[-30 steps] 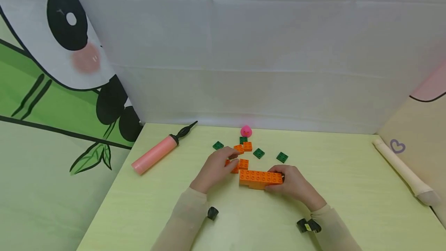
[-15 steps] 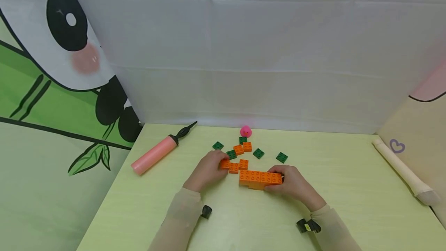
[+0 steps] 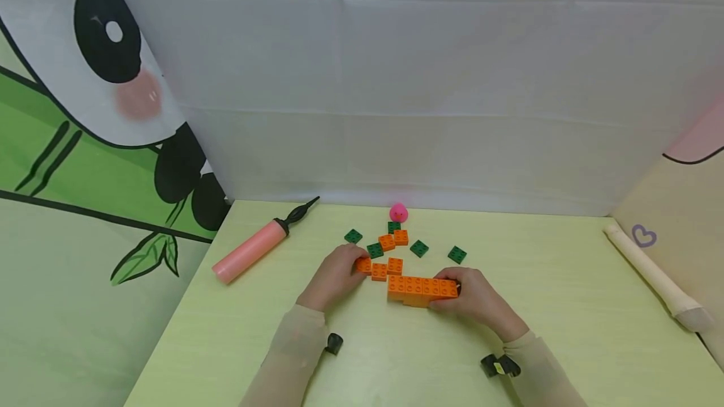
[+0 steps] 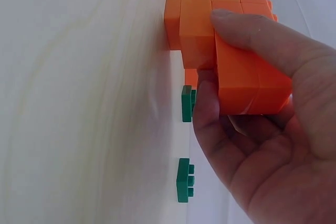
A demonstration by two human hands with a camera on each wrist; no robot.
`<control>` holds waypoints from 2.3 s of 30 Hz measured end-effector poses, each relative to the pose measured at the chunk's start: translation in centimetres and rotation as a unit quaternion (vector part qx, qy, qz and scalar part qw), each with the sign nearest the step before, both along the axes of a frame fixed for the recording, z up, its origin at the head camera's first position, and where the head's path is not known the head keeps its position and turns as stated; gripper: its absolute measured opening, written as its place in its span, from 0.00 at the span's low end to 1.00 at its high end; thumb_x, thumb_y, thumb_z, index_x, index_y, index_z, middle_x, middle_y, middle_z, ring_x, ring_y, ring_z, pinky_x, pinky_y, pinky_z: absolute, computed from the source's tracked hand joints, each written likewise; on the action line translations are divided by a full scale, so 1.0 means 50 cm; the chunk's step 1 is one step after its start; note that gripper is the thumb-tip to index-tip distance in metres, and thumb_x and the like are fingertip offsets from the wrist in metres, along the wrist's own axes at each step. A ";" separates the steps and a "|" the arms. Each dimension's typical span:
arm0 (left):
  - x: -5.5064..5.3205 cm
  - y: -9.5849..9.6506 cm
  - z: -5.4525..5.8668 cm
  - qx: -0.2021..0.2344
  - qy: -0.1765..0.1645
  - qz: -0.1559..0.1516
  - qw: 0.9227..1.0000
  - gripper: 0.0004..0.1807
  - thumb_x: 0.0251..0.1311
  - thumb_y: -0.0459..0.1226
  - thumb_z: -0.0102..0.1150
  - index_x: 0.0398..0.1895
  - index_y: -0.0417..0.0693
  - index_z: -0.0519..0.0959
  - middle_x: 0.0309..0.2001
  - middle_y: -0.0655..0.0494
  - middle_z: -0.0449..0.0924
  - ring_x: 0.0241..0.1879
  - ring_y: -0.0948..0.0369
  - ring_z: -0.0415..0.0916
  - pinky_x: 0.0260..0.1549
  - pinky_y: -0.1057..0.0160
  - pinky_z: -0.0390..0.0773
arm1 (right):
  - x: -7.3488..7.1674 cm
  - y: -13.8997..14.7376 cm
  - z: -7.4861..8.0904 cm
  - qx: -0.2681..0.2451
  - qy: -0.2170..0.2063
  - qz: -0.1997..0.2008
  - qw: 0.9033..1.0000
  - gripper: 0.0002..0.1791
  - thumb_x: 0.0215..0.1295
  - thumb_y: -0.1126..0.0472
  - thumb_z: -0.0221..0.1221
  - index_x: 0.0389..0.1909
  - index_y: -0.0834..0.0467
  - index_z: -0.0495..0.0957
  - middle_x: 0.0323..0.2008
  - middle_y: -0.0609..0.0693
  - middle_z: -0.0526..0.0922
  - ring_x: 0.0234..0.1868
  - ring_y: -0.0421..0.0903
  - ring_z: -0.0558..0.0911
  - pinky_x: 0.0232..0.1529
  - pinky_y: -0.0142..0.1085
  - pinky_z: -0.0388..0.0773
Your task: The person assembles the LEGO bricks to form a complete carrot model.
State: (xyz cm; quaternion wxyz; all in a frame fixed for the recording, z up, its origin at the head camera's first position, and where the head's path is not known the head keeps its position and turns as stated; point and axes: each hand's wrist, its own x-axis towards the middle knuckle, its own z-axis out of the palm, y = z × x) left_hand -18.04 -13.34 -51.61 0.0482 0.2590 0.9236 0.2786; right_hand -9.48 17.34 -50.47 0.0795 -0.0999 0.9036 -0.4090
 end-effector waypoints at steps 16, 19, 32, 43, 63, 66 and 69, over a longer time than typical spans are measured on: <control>0.007 0.011 0.050 0.058 0.015 -0.025 0.998 0.18 0.67 0.39 0.69 0.58 0.45 0.82 0.53 0.56 0.79 0.49 0.55 0.79 0.54 0.54 0.79 | 0.003 -0.003 0.005 0.006 0.006 -0.004 1.000 0.20 0.55 0.56 0.79 0.47 0.56 0.86 0.44 0.45 0.85 0.42 0.45 0.79 0.48 0.44 0.79; 0.018 0.021 0.067 0.081 0.021 -0.047 0.995 0.18 0.67 0.38 0.69 0.59 0.45 0.82 0.52 0.57 0.80 0.50 0.53 0.79 0.52 0.54 0.80 | 0.003 -0.002 0.004 0.010 0.011 -0.003 1.000 0.20 0.55 0.55 0.79 0.47 0.55 0.86 0.44 0.44 0.85 0.42 0.45 0.79 0.48 0.43 0.79; 0.062 0.070 0.086 0.086 0.026 -0.120 0.989 0.15 0.66 0.40 0.70 0.55 0.50 0.83 0.50 0.62 0.79 0.46 0.62 0.75 0.51 0.62 0.79 | 0.000 0.001 0.000 0.008 0.030 0.010 0.999 0.18 0.55 0.54 0.79 0.44 0.54 0.86 0.41 0.43 0.84 0.40 0.44 0.78 0.44 0.40 0.79; 0.072 0.086 0.078 0.075 0.038 -0.150 0.985 0.14 0.65 0.40 0.69 0.53 0.49 0.83 0.45 0.64 0.77 0.41 0.64 0.72 0.44 0.67 0.76 | -0.001 0.001 0.000 0.007 0.032 0.007 0.999 0.19 0.55 0.54 0.80 0.45 0.55 0.86 0.40 0.43 0.85 0.40 0.44 0.78 0.44 0.40 0.78; 0.079 0.090 0.078 0.057 0.035 -0.158 0.985 0.14 0.67 0.39 0.70 0.54 0.50 0.83 0.45 0.63 0.77 0.43 0.65 0.72 0.48 0.68 0.76 | 0.002 -0.001 0.001 0.002 0.023 0.001 1.000 0.18 0.55 0.55 0.80 0.44 0.55 0.86 0.39 0.43 0.84 0.39 0.45 0.78 0.44 0.40 0.78; 0.081 0.092 0.078 0.052 0.042 -0.157 0.985 0.14 0.67 0.39 0.69 0.54 0.49 0.83 0.45 0.62 0.77 0.43 0.64 0.72 0.49 0.67 0.76 | 0.003 -0.001 0.001 0.001 0.025 0.002 1.000 0.18 0.55 0.55 0.80 0.44 0.55 0.86 0.39 0.43 0.84 0.39 0.45 0.78 0.43 0.40 0.77; 0.079 0.099 0.078 0.049 0.047 -0.152 0.986 0.14 0.66 0.38 0.70 0.53 0.48 0.83 0.44 0.62 0.77 0.43 0.63 0.72 0.49 0.66 0.76 | -0.003 0.004 0.002 0.003 0.027 0.002 1.000 0.18 0.54 0.55 0.80 0.43 0.54 0.86 0.38 0.43 0.84 0.38 0.45 0.77 0.43 0.41 0.77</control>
